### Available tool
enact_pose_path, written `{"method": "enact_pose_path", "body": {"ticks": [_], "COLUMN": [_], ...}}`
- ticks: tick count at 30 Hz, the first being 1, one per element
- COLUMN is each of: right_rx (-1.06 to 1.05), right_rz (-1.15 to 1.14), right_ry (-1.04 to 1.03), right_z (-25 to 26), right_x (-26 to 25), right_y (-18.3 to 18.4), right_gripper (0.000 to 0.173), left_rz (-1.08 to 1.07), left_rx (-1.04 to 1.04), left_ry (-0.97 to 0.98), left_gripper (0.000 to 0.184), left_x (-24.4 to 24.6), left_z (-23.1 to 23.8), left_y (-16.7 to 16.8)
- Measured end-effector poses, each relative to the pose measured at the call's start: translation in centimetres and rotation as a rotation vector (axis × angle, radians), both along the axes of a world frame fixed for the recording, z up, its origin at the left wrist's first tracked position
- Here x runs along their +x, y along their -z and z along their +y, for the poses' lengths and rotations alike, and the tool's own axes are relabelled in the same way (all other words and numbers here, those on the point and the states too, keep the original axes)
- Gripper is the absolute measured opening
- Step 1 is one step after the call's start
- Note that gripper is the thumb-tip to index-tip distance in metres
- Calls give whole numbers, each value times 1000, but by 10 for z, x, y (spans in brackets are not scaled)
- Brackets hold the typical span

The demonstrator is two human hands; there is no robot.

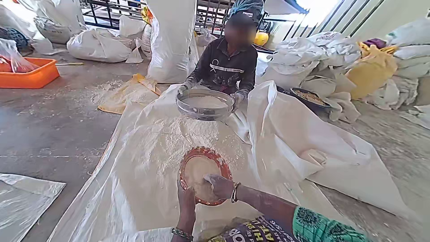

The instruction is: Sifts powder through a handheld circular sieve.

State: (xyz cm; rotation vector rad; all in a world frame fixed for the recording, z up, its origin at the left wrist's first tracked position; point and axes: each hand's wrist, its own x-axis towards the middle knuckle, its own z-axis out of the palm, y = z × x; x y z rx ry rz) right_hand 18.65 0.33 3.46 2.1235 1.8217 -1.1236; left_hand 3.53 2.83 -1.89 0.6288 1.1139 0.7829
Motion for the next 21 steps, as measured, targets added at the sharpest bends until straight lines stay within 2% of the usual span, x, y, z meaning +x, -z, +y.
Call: {"method": "enact_pose_path", "body": {"ticks": [2,4,6,8,11,14,16,18,21], "right_rx": [129,130,-76,-234,-277,-80,10,-36,-188], "right_rz": [102,13,-109,-124,-11,16,-70,-197,-299], "right_ry": [-16,-118,-259,-333,-302,-175,-84,-45,-150], "right_z": [1,5,5,-3,-8,17,39,54,47], "right_x": [-1,16,28,18,-13,-27,-17,2,24], "right_y": [-16,-32,-42,-44,-24,-6,1,-6,-10], "right_gripper": [45,36,28,32,39,40,47,50,43], "left_rz": [7,-5,-16,-30,-47,-36,-20,-23,-3], "left_rx": [11,17,23,35,65,40,41,82,111], "left_ry": [13,19,23,35,96,70,59,27,-32], "left_gripper": [75,74,74,77,85,81,80,81,82], "left_x": [-2,-6,-10,-9,-5,-6,-9,-11,-9], "left_z": [-1,-1,3,5,-1,-2,-2,-3,7], "left_y": [-2,-6,-9,-10,2,-1,-10,-13,-10]}}
